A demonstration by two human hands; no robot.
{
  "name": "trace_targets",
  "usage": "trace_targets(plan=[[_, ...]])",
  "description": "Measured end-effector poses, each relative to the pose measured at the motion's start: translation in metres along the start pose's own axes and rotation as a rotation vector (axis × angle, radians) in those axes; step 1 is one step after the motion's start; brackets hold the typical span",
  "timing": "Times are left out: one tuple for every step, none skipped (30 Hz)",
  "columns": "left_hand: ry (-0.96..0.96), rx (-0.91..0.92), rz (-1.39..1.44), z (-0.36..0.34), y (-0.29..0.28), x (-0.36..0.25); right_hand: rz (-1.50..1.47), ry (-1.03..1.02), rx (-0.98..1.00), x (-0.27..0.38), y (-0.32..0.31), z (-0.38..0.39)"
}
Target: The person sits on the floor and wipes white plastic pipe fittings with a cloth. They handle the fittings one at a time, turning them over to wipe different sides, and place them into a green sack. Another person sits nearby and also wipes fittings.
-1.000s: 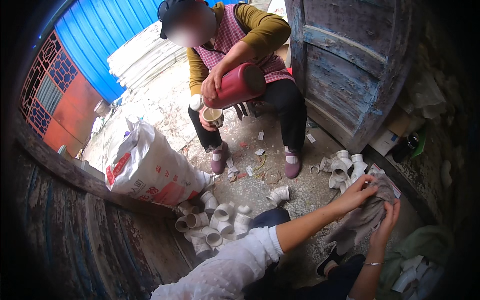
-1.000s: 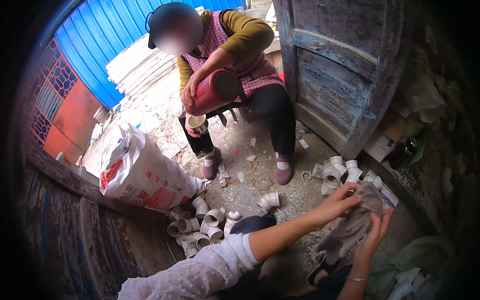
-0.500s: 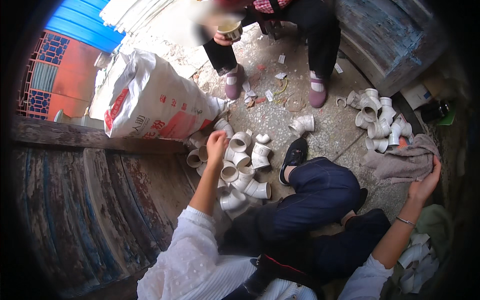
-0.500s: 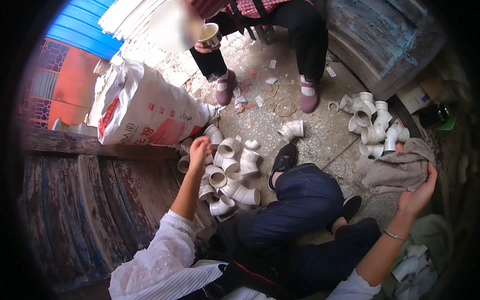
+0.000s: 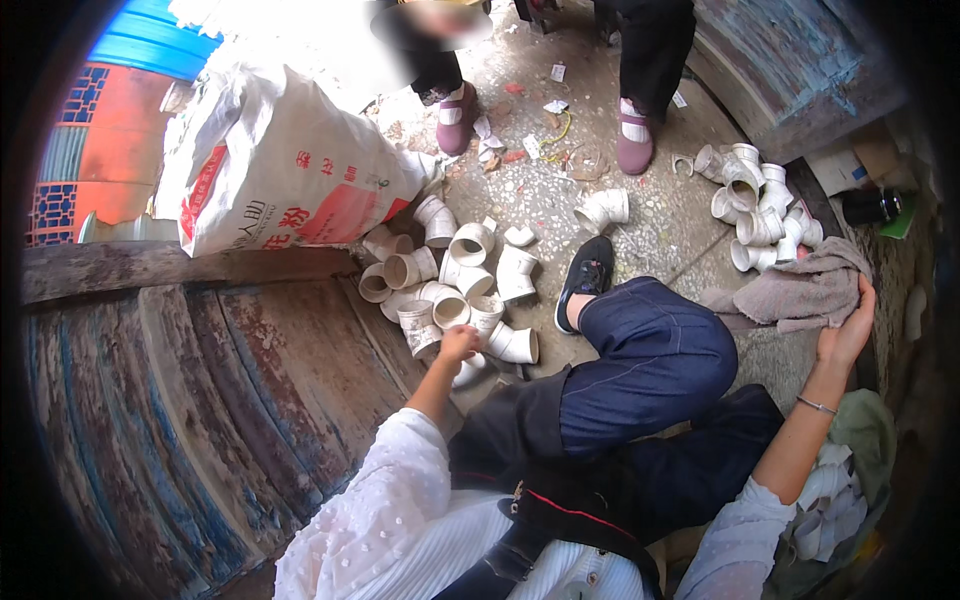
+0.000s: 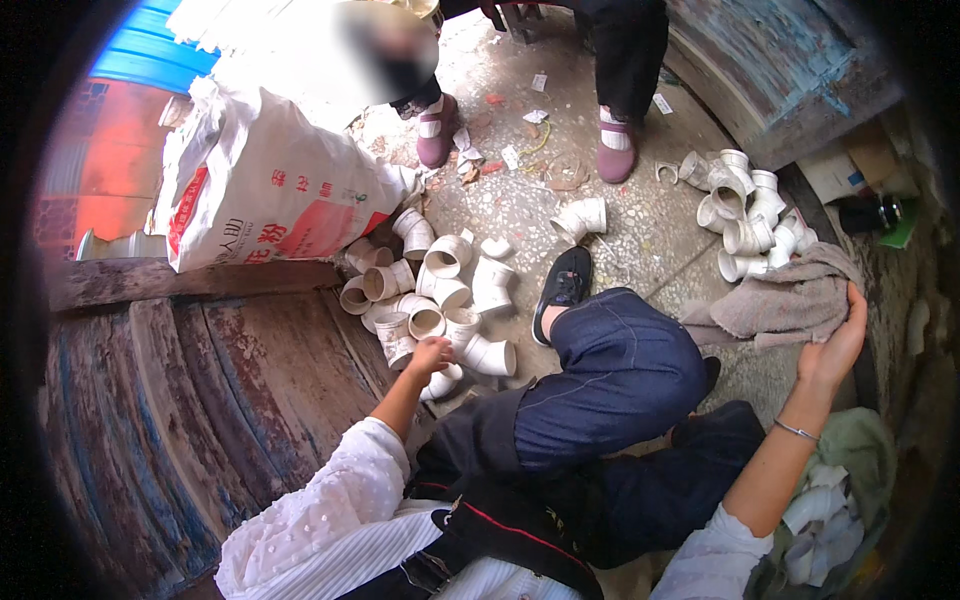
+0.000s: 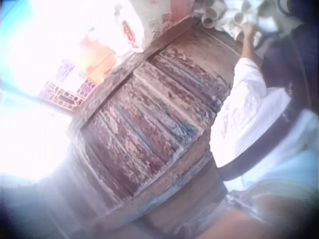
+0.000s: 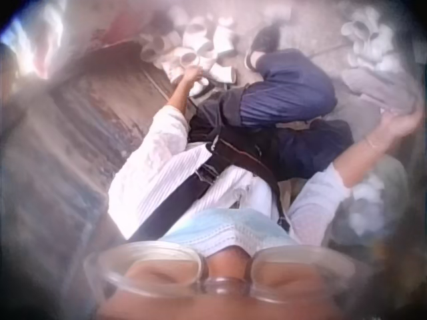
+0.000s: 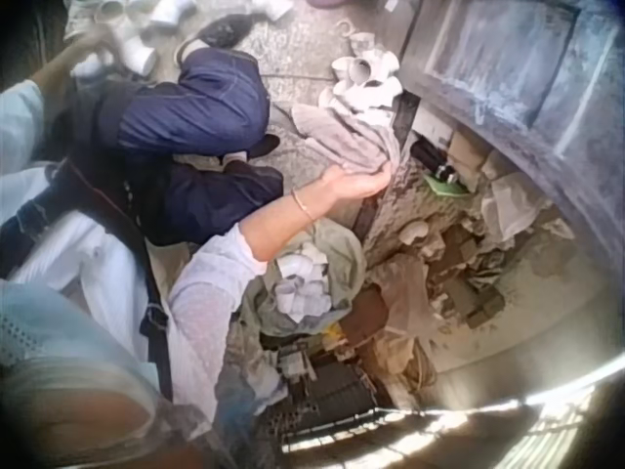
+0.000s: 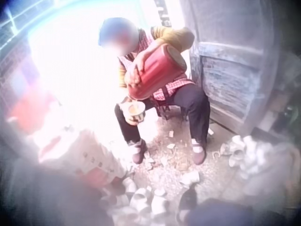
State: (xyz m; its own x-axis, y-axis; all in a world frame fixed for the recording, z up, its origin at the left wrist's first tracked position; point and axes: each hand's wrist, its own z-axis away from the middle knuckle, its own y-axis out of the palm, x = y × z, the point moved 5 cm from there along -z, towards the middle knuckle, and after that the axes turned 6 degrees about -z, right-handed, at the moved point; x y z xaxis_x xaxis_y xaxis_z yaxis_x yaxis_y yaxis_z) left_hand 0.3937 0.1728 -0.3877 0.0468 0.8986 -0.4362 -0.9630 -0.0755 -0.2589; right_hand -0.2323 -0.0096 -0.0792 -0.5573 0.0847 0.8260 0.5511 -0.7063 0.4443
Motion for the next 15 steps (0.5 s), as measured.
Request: trace_targets(plan=[[0.038,0.011,-0.153,0.003,0.006,0.002,0.004,0.0,0.017,0.001,-0.002,-0.002],[0.142,0.008,-0.389,0.014,0.024,-0.01,0.015,-0.016,0.026,0.004,-0.008,-0.006],[0.249,0.005,-0.622,0.026,0.041,-0.021,0.028,-0.032,0.036,0.007,-0.015,-0.011],[0.384,-0.002,-0.826,0.042,0.056,-0.037,0.048,-0.057,0.017,0.011,-0.019,-0.01],[0.405,0.003,-0.908,0.046,0.065,-0.039,0.06,-0.075,0.008,0.009,-0.018,-0.011],[0.448,0.019,-1.086,0.05,0.078,-0.033,0.074,-0.096,-0.002,0.009,-0.017,-0.01],[0.505,0.016,-1.268,0.05,0.089,-0.033,0.11,-0.122,0.011,0.01,-0.014,-0.007],[0.553,0.051,-1.358,0.053,0.101,-0.035,0.126,-0.158,0.025,0.01,-0.013,-0.002],[0.587,0.153,-1.486,0.065,0.118,-0.052,0.129,-0.217,0.035,0.016,-0.013,0.004],[0.564,0.084,-1.437,0.033,0.099,-0.012,0.154,-0.202,0.075,0.002,0.004,0.011],[0.612,0.191,-1.369,0.049,0.126,-0.043,0.218,-0.272,0.063,0.017,0.001,0.014],[0.882,0.192,-1.563,0.051,0.123,-0.034,0.187,-0.296,0.069,0.013,0.003,0.015],[0.861,0.295,-1.634,0.047,0.133,-0.034,0.187,-0.329,0.054,0.014,0.001,0.014],[0.883,0.315,-1.758,0.042,0.137,-0.03,0.164,-0.321,0.041,0.011,0.004,0.016],[0.9,0.35,-1.875,0.038,0.141,-0.021,0.156,-0.31,0.026,0.009,0.008,0.019]])
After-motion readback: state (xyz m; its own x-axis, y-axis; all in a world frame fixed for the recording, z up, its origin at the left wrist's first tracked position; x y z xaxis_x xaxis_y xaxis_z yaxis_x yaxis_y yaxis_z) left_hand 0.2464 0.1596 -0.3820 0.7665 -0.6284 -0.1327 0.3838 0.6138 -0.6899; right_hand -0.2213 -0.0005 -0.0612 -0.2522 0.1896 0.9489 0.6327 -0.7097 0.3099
